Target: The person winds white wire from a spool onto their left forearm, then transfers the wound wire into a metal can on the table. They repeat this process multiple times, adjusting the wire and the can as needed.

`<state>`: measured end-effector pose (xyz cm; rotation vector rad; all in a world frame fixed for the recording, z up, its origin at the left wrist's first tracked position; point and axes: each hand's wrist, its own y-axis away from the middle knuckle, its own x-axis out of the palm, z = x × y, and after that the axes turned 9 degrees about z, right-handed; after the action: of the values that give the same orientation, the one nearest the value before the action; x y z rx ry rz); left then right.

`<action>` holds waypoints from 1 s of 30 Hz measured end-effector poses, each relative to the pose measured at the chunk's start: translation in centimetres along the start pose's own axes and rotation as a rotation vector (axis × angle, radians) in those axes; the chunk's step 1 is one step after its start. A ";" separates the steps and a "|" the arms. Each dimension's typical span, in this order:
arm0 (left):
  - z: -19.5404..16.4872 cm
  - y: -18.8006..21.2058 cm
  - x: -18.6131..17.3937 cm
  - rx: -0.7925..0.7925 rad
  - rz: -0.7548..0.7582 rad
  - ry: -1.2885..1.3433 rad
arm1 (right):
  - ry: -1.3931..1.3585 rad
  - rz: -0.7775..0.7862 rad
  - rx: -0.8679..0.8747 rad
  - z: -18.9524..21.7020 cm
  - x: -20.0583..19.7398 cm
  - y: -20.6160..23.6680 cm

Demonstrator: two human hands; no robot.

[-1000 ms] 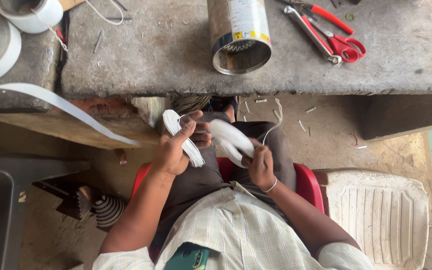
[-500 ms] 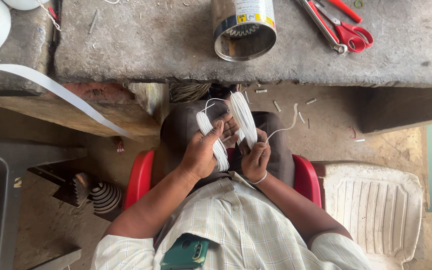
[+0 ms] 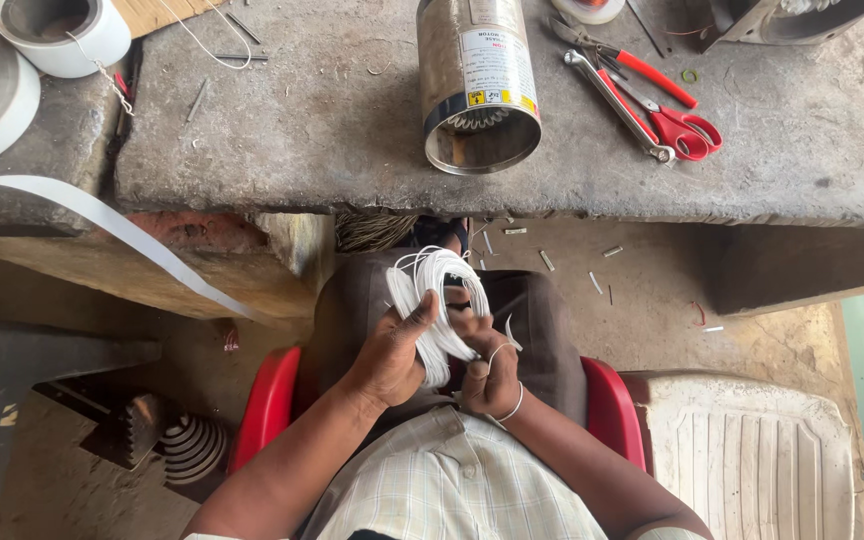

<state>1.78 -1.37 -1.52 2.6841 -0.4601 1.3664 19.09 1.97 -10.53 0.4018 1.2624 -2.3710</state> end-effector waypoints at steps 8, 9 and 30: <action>-5.0 1.2 -2.2 0.064 -0.022 -0.209 | -0.336 -0.264 0.461 -3.6 -5.3 0.3; -5.4 1.4 -2.4 0.070 -0.030 -0.221 | -0.687 -0.268 0.495 -5.0 -6.7 0.5; -5.8 -1.7 0.4 0.084 -0.066 -0.104 | -1.053 -0.014 0.461 -4.8 -6.4 -16.5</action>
<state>-1.98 1.43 2.38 2.8207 -0.3265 1.2605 16.82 15.66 1.45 -0.6696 0.2344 -2.2836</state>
